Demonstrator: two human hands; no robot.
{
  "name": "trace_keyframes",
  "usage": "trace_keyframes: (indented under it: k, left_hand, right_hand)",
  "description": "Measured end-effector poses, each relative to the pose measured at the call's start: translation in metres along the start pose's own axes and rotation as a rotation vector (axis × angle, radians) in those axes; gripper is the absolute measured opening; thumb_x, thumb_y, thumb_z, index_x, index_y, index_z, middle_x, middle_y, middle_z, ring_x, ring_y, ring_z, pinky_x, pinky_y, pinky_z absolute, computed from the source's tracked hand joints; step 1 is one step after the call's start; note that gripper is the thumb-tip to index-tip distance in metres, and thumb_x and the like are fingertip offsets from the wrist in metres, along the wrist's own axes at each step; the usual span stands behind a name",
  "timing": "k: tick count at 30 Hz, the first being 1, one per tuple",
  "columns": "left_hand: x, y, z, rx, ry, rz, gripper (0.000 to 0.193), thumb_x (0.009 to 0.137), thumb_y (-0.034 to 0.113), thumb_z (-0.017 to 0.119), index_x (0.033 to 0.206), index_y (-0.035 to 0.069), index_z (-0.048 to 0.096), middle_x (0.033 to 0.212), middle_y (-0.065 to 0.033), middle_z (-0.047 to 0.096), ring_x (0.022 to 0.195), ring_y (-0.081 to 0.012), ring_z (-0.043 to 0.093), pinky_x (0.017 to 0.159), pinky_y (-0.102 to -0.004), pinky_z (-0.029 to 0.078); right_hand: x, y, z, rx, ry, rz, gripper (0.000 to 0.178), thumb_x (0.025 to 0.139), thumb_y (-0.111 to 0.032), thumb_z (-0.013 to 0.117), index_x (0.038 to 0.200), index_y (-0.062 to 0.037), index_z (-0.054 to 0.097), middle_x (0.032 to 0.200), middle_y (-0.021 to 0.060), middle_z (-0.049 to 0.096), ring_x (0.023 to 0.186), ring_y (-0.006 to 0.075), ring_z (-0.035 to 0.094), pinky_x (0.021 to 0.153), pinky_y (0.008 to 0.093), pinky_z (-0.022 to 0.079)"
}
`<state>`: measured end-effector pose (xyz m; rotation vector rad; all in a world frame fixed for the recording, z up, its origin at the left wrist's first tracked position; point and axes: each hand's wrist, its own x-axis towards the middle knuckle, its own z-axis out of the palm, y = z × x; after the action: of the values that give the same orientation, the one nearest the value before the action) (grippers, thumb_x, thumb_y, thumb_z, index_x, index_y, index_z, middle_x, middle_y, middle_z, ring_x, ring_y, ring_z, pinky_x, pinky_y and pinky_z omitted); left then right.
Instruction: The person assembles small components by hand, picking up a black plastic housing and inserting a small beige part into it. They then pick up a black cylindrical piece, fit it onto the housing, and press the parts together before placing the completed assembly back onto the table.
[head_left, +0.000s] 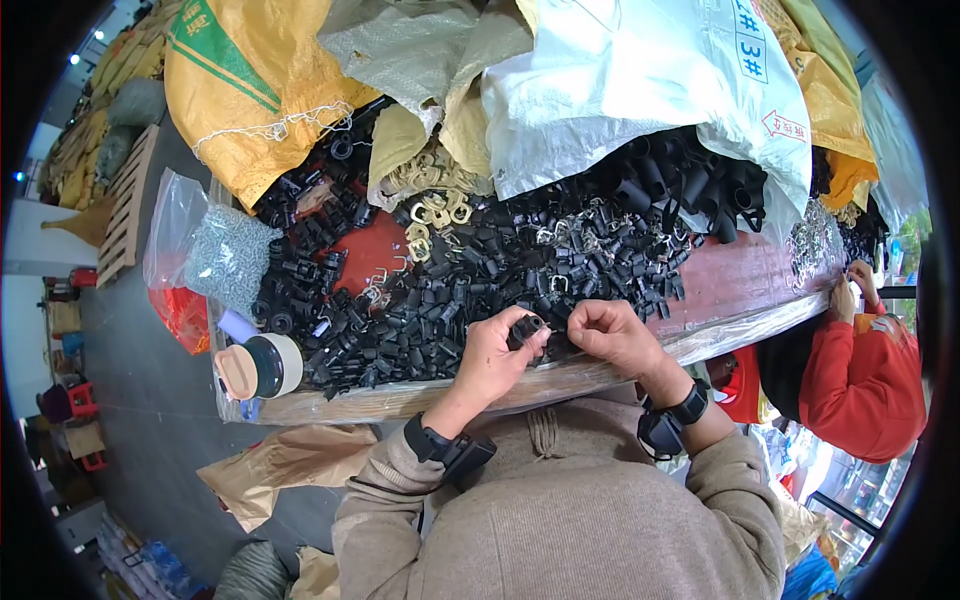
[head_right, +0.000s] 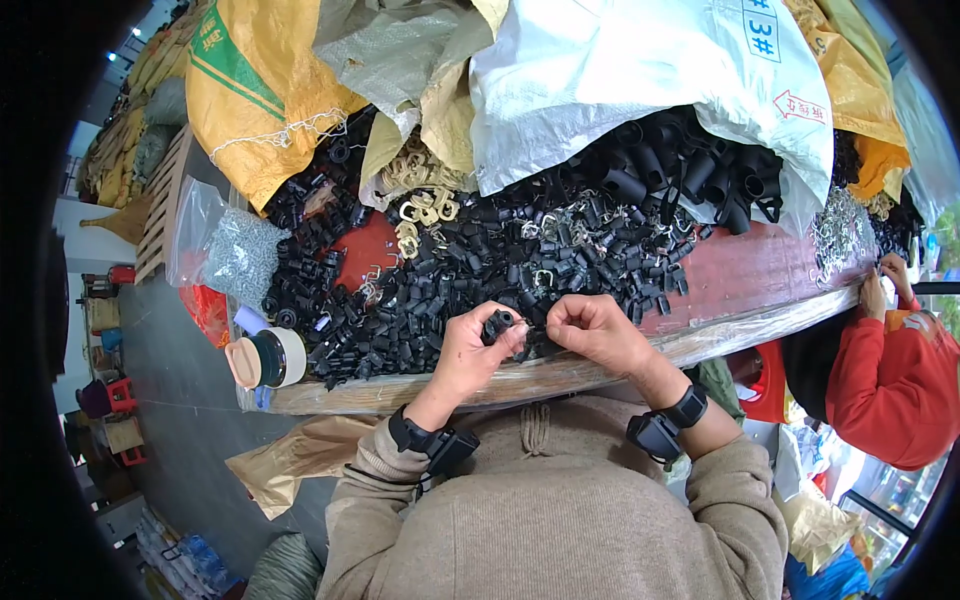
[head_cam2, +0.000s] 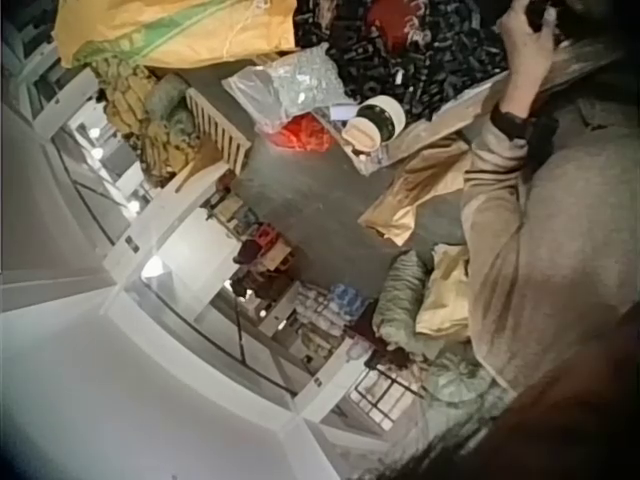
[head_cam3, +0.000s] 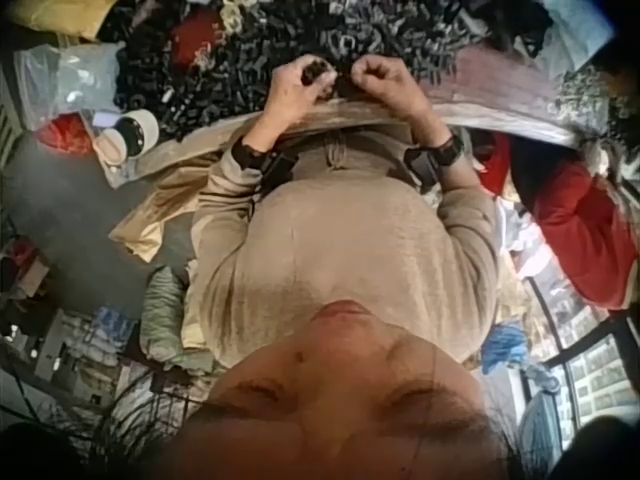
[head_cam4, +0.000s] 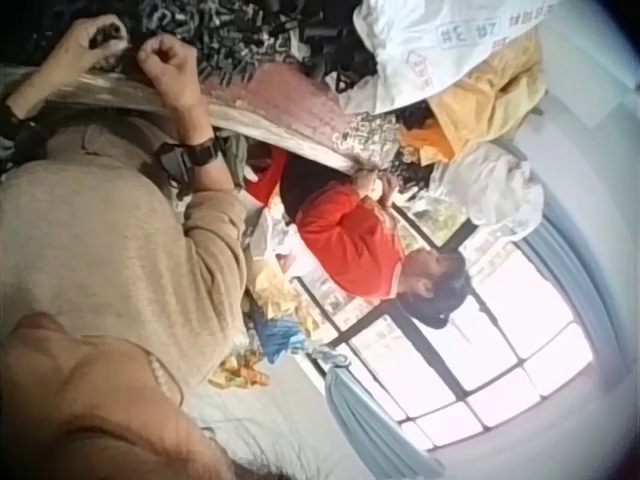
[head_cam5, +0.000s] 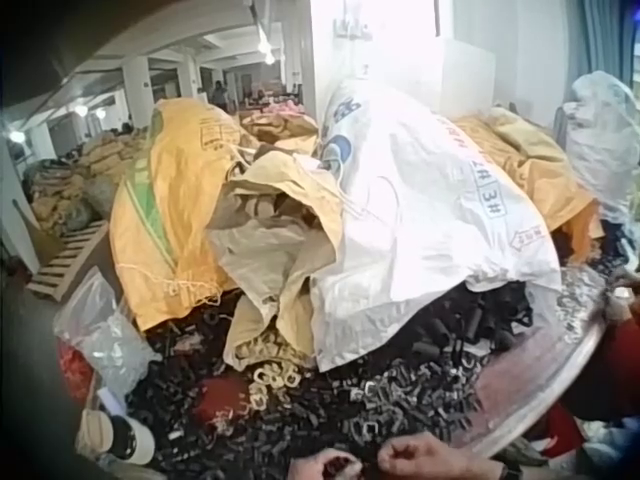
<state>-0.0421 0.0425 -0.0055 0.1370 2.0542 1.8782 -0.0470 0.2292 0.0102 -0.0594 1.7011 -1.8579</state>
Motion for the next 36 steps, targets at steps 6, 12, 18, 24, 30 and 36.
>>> trace_keyframes:
  k: [6, 12, 18, 24, 30, 36]
  left_hand:
    - [-0.002, 0.007, 0.002, 0.053, -0.027, 0.014, 0.007, 0.079, 0.008, 0.057, 0.082, 0.002, 0.056, 0.065, -0.0024, 0.059, 0.059, -0.0057, 0.055, 0.055, -0.0196, 0.045]
    - [-0.004, 0.006, 0.004, 0.013, -0.003, 0.025, 0.011, 0.072, 0.005, 0.061, 0.081, 0.001, 0.057, 0.064, -0.0069, 0.06, 0.057, -0.0113, 0.058, 0.054, -0.024, 0.045]
    - [-0.004, 0.004, -0.004, 0.13, 0.009, 0.02, 0.012, 0.078, 0.006, 0.057, 0.089, 0.002, 0.057, 0.065, -0.002, 0.059, 0.058, -0.007, 0.056, 0.054, -0.0197, 0.045]
    - [-0.003, 0.01, -0.002, 0.196, 0.054, 0.062, 0.029, 0.075, 0.005, 0.059, 0.104, 0.003, 0.052, 0.068, -0.0025, 0.057, 0.056, -0.0081, 0.053, 0.053, -0.0204, 0.043]
    - [-0.006, 0.016, -0.011, -0.857, -0.24, -0.248, 0.044, 0.079, 0.01, 0.054, 0.119, 0.001, 0.038, 0.084, -0.0046, 0.054, 0.069, -0.0111, 0.052, 0.059, -0.0231, 0.044]
    - [-0.015, 0.016, -0.004, -1.017, -0.305, -0.344, 0.041, 0.084, 0.016, 0.05, 0.119, -0.001, 0.037, 0.091, -0.0049, 0.053, 0.078, -0.0132, 0.053, 0.064, -0.0258, 0.046]
  right_hand:
    - [0.0, 0.0, 0.008, -0.08, 0.024, -0.085, 0.009, 0.079, -0.009, 0.056, 0.075, -0.0014, 0.053, 0.068, -0.0051, 0.046, 0.06, 0.0017, 0.04, 0.05, 0.0179, 0.033]
    - [-0.001, -0.005, 0.011, -0.485, 0.107, -0.341, 0.009, 0.077, -0.007, 0.057, 0.073, -0.0002, 0.052, 0.066, -0.0015, 0.047, 0.058, 0.0043, 0.041, 0.049, 0.0196, 0.034]
    - [-0.007, -0.008, 0.006, -0.521, 0.239, -0.349, 0.006, 0.073, -0.005, 0.056, 0.073, 0.0003, 0.053, 0.062, 0.0034, 0.046, 0.054, 0.0088, 0.044, 0.047, 0.0219, 0.034]
    - [-0.008, -0.005, 0.01, -0.503, 0.247, -0.362, 0.006, 0.073, -0.005, 0.056, 0.071, 0.0005, 0.054, 0.061, 0.0032, 0.045, 0.051, 0.0091, 0.042, 0.046, 0.023, 0.034]
    - [-0.012, -0.009, 0.015, -0.362, 0.201, -0.337, 0.005, 0.073, -0.005, 0.056, 0.071, -0.0003, 0.054, 0.062, 0.0016, 0.046, 0.052, 0.0076, 0.042, 0.046, 0.0221, 0.033]
    - [-0.017, -0.021, 0.025, -0.396, 0.207, -0.391, 0.004, 0.071, -0.004, 0.059, 0.071, -0.0015, 0.056, 0.062, 0.0015, 0.048, 0.054, 0.0098, 0.044, 0.048, 0.022, 0.034]
